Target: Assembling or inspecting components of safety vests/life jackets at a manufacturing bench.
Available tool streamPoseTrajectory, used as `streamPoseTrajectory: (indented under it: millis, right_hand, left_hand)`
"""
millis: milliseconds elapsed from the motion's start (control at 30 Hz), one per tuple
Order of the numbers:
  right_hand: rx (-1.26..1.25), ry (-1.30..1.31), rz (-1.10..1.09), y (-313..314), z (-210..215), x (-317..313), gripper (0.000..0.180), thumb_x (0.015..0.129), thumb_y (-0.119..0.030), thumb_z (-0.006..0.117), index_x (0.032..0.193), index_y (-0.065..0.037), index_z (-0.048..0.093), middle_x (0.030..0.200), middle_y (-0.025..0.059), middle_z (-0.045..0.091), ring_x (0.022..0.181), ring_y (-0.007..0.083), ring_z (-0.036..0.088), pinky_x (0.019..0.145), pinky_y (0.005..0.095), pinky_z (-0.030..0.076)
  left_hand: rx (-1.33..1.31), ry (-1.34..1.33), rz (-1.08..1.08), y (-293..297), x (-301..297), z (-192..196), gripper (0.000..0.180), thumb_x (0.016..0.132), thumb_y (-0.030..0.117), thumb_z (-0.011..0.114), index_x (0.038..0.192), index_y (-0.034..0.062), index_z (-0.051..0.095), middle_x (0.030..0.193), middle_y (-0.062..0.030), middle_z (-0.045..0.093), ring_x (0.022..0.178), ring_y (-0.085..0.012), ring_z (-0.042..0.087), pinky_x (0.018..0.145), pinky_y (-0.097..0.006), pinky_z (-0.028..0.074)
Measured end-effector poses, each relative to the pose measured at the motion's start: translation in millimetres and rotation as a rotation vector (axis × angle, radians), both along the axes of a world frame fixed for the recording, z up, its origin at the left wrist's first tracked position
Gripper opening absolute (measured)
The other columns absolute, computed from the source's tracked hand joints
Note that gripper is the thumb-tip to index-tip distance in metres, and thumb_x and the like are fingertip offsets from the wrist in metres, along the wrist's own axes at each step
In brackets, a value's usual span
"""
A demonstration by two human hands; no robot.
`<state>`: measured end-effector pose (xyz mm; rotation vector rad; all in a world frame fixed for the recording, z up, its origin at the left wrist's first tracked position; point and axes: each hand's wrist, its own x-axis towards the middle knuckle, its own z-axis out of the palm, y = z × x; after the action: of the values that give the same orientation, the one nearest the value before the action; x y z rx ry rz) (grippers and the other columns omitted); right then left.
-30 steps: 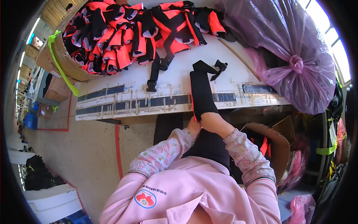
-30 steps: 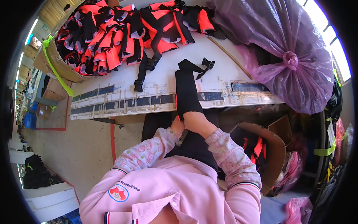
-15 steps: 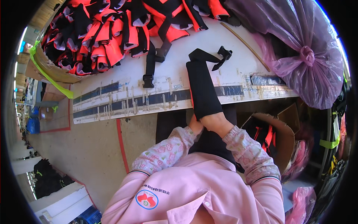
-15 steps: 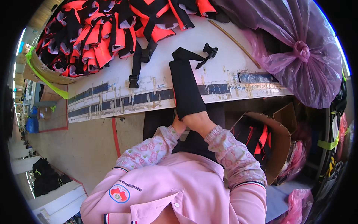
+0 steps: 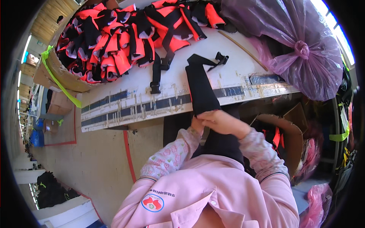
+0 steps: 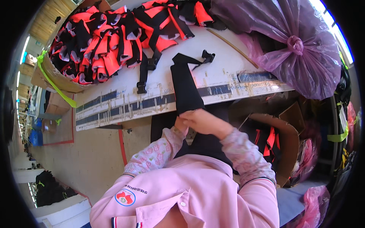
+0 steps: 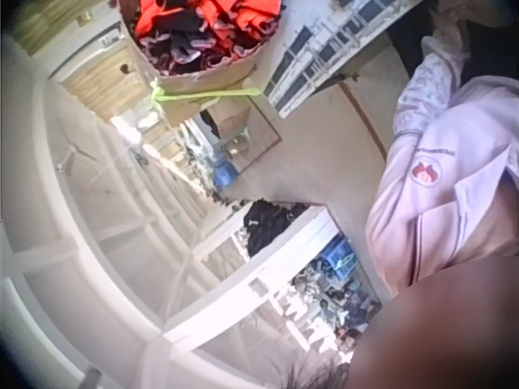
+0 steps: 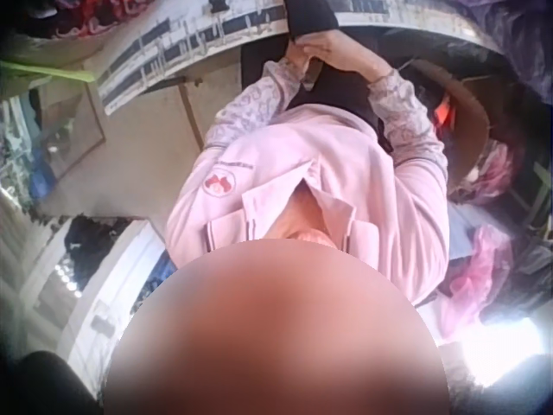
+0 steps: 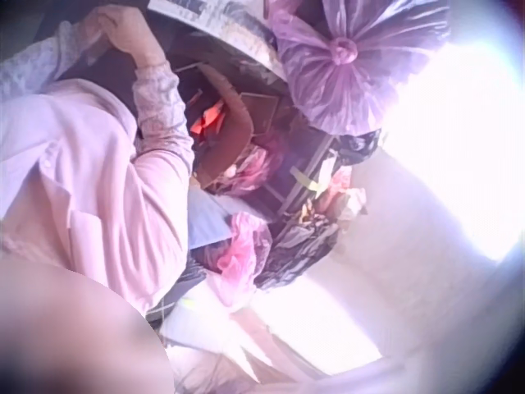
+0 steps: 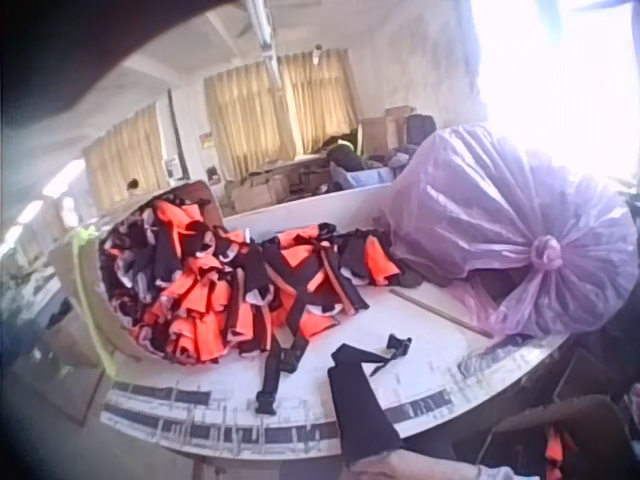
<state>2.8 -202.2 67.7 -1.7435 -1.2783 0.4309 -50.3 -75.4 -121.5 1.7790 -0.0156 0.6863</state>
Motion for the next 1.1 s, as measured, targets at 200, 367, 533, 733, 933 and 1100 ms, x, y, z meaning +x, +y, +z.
streamPoseTrajectory:
  millis: [200,367,533,733,933,1100]
  right_hand:
    - [-0.099,-0.225,-0.452,-28.5,41.9,21.1,0.048,0.077,-0.005,0.061,0.122,0.002,0.048,0.125,0.0179,0.051,0.118,0.0318,0.047,0.099,0.037,0.037]
    - [-0.304,-0.566,-0.249,-6.1,-29.9,7.2,0.06,0.07,-0.009,0.063,0.126,-0.001,0.046,0.133,0.0163,0.044,0.128,0.0295,0.037,0.108,0.0387,0.027]
    - [-0.223,-0.536,-0.272,-12.9,-34.2,7.4,0.056,0.073,-0.014,0.059,0.126,0.0,0.046,0.134,0.0178,0.043,0.128,0.0287,0.037,0.109,0.0394,0.024]
    - [-0.299,-0.562,-0.245,-10.1,-18.3,7.2,0.048,0.083,-0.019,0.053,0.125,0.003,0.046,0.132,0.0221,0.043,0.126,0.0304,0.038,0.107,0.0397,0.025]
    - [-0.469,-0.432,-0.169,18.8,-3.2,39.6,0.051,0.086,-0.03,0.05,0.124,0.004,0.046,0.134,0.0227,0.04,0.128,0.0312,0.035,0.106,0.0397,0.026]
    - [-0.27,-0.712,-0.465,74.3,-44.9,98.0,0.068,0.086,-0.044,0.049,0.134,0.001,0.035,0.141,0.019,0.031,0.133,0.0318,0.025,0.108,0.0445,0.019]
  left_hand:
    - [-1.051,0.613,-0.237,-18.1,3.0,95.8,0.02,0.092,0.02,0.051,0.102,0.0037,0.057,0.082,-0.0125,0.063,0.062,-0.018,0.062,0.059,-0.032,0.052]
    - [-1.15,0.658,0.037,-33.7,6.2,96.2,0.016,0.089,0.016,0.05,0.099,0.0054,0.057,0.081,-0.01,0.062,0.064,-0.0183,0.061,0.059,-0.031,0.05]
    - [-1.212,0.81,-0.297,-5.3,-7.8,72.8,0.021,0.09,0.017,0.045,0.106,0.0057,0.054,0.101,-0.0132,0.06,0.086,-0.0252,0.061,0.078,-0.042,0.049]
    - [-1.283,0.97,-0.483,42.4,-5.8,157.9,0.03,0.088,0.031,0.056,0.108,0.0092,0.054,0.096,-0.0094,0.062,0.085,-0.025,0.064,0.078,-0.039,0.052]
    - [-1.034,1.002,-0.407,29.0,0.5,130.5,0.032,0.089,0.031,0.056,0.11,0.0079,0.053,0.101,-0.0102,0.062,0.078,-0.0246,0.065,0.069,-0.039,0.054]
    - [-0.857,1.049,-0.355,27.3,-9.6,106.4,0.028,0.091,0.024,0.054,0.102,-0.0008,0.05,0.088,-0.0163,0.064,0.058,-0.0192,0.061,0.068,-0.036,0.055]
